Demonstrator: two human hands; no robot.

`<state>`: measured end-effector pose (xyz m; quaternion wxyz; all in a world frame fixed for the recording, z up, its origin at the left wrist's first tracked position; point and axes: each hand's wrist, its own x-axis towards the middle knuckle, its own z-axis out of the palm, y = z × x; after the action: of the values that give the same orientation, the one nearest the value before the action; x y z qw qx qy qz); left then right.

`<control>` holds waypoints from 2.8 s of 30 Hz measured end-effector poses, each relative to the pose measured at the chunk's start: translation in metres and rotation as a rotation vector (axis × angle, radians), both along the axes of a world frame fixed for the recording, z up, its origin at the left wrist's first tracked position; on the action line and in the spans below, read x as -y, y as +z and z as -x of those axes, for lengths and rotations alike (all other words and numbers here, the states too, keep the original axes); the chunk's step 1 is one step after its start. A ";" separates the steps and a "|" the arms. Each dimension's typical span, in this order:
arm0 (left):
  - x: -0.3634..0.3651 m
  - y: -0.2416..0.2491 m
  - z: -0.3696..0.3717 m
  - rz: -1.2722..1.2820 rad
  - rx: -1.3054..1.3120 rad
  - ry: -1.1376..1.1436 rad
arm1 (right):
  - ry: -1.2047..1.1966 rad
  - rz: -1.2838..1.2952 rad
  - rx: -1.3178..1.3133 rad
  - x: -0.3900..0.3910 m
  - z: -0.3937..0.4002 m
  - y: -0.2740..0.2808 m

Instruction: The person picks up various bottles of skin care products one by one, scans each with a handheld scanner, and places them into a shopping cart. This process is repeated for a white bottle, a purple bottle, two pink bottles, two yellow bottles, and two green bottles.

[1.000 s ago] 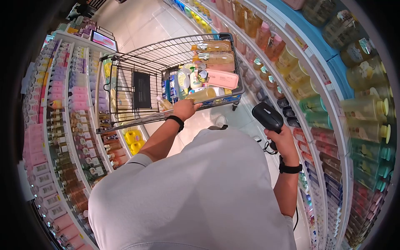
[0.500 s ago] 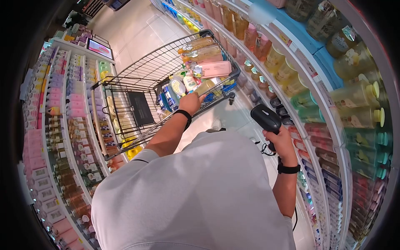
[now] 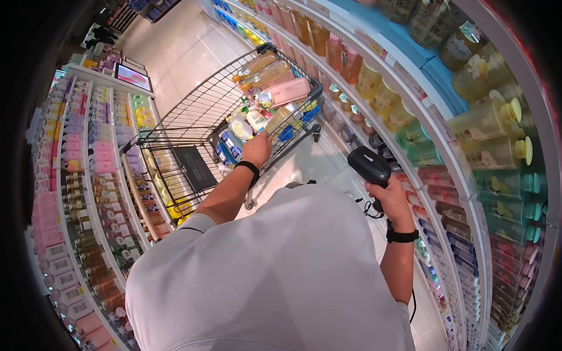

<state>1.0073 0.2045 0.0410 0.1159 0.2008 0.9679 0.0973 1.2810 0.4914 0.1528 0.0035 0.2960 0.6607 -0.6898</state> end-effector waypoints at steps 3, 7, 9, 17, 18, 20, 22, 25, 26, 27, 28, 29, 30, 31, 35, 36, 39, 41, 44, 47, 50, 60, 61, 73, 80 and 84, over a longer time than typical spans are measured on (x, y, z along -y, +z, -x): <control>-0.007 -0.003 -0.001 0.002 -0.006 0.007 | 0.032 0.033 0.003 -0.005 -0.004 -0.001; -0.012 0.000 -0.002 0.009 -0.002 0.020 | 0.033 0.018 0.005 -0.008 -0.007 -0.001; -0.015 0.000 -0.002 0.031 0.019 0.037 | 0.042 -0.011 0.012 -0.012 -0.013 0.002; -0.009 -0.020 0.001 -0.001 -0.074 -0.005 | 0.052 -0.014 -0.045 -0.023 -0.037 0.006; -0.010 -0.018 -0.001 0.005 -0.069 -0.007 | 0.028 -0.018 -0.058 -0.026 -0.041 0.005; -0.011 -0.015 0.000 0.022 -0.035 -0.002 | 0.038 -0.005 -0.071 -0.030 -0.048 0.003; -0.012 -0.016 -0.002 0.053 -0.061 -0.017 | 0.025 -0.011 -0.078 -0.034 -0.056 0.004; -0.039 -0.009 -0.009 -0.035 -0.211 -0.143 | -0.002 -0.008 -0.063 -0.037 -0.067 0.011; -0.058 -0.004 -0.016 -0.134 -0.354 -0.217 | -0.014 0.003 -0.042 -0.037 -0.071 0.014; -0.082 0.007 -0.020 -0.304 -0.357 -0.304 | -0.012 0.004 -0.041 -0.038 -0.073 0.017; -0.111 0.024 -0.026 -0.476 -0.356 -0.385 | -0.011 -0.010 -0.048 -0.039 -0.076 0.020; -0.138 0.051 -0.040 -0.581 -0.307 -0.422 | -0.006 -0.027 -0.051 -0.039 -0.078 0.023; -0.167 0.081 -0.057 -0.686 -0.258 -0.458 | 0.005 -0.030 -0.045 -0.040 -0.081 0.023; -0.193 0.104 -0.072 -0.773 -0.255 -0.522 | 0.005 -0.030 -0.058 -0.041 -0.084 0.022; -0.280 0.181 -0.119 -0.986 -0.197 -0.764 | -0.038 0.001 -0.134 -0.045 -0.102 0.020; -0.298 0.189 -0.124 -1.029 -0.181 -0.798 | -0.038 0.001 -0.135 -0.044 -0.107 0.020; -0.341 0.207 -0.134 -1.098 -0.143 -0.851 | -0.112 -0.002 -0.148 -0.041 -0.128 0.017; -0.360 0.216 -0.141 -1.053 -0.065 -0.811 | -0.164 0.003 -0.087 -0.042 -0.147 0.010; -0.375 0.217 -0.144 -1.010 0.035 -0.766 | -0.281 0.083 -0.035 -0.039 -0.168 0.015; -0.374 0.226 -0.147 -0.995 0.117 -0.737 | -0.331 0.064 -0.091 -0.039 -0.183 0.002; -0.370 0.233 -0.151 -0.977 0.226 -0.676 | -0.363 0.098 -0.097 -0.038 -0.188 0.006; -0.353 0.219 -0.149 -1.465 0.342 -0.506 | -0.307 0.091 -0.139 -0.046 -0.188 0.017; -0.348 0.217 -0.147 -1.678 0.348 -0.537 | -0.303 0.092 -0.173 -0.046 -0.187 0.020; -0.169 0.185 -0.123 -1.800 1.477 -0.110 | 0.109 0.082 -0.348 -0.053 -0.132 0.071; -0.107 0.164 -0.128 -1.772 1.440 0.091 | 0.330 0.079 -0.304 -0.022 -0.070 0.084; -0.081 0.156 -0.110 -1.812 1.539 -0.075 | 0.443 0.069 -0.264 -0.003 -0.042 0.089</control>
<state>1.1170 0.2859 0.1973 0.4852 0.1266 0.2163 0.8377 1.3225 0.4944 0.2417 0.0781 0.0511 0.6803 -0.7270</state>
